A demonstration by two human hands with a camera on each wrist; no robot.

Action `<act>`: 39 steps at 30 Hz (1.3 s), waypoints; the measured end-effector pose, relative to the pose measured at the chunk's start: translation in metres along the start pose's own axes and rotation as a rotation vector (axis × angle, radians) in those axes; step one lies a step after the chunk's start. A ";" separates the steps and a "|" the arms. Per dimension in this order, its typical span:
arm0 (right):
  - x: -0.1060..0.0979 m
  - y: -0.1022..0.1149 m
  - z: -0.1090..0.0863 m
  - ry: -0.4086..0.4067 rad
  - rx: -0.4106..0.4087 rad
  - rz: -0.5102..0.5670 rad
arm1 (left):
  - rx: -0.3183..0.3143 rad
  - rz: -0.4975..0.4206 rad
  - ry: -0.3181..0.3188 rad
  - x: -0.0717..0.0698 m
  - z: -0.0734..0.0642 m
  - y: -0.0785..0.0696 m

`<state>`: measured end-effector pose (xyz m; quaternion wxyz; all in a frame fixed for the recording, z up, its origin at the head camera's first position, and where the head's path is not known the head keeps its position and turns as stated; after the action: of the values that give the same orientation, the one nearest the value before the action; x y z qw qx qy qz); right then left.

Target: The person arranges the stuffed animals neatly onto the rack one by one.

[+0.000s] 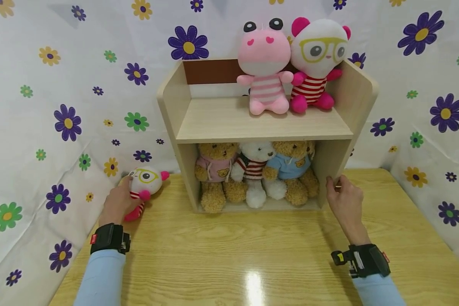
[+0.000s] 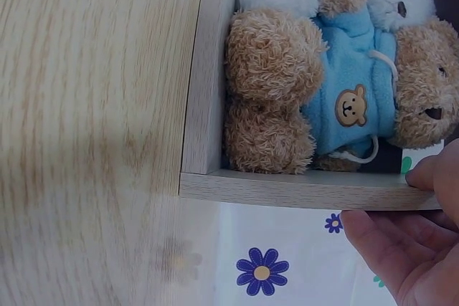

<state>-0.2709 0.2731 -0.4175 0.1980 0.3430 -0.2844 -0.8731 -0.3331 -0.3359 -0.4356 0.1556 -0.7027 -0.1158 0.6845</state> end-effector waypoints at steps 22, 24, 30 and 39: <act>0.000 0.000 0.000 0.013 0.031 -0.009 | 0.039 -0.072 -0.291 -0.012 -0.020 -0.002; 0.000 -0.001 0.000 0.016 0.033 -0.007 | 0.049 -0.112 -0.368 -0.017 -0.023 -0.008; 0.001 -0.002 -0.001 0.016 0.035 -0.002 | 0.126 -0.231 -0.634 -0.039 -0.026 -0.032; 0.001 0.000 -0.003 0.009 -0.002 0.012 | 0.160 -0.253 -0.770 -0.062 -0.036 -0.064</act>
<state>-0.2691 0.2713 -0.4194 0.2047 0.3450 -0.2845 -0.8707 -0.2960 -0.3019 -0.3539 0.2379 -0.3612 -0.1974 0.8797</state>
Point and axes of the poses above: each hand's wrist, its own z-axis towards the middle knuckle, its own x-axis out of the palm, y = z × x, the point moved 5 cm from there along z, towards the middle knuckle, and after that the axes turned 12 degrees about x, right-handed, at the moved point
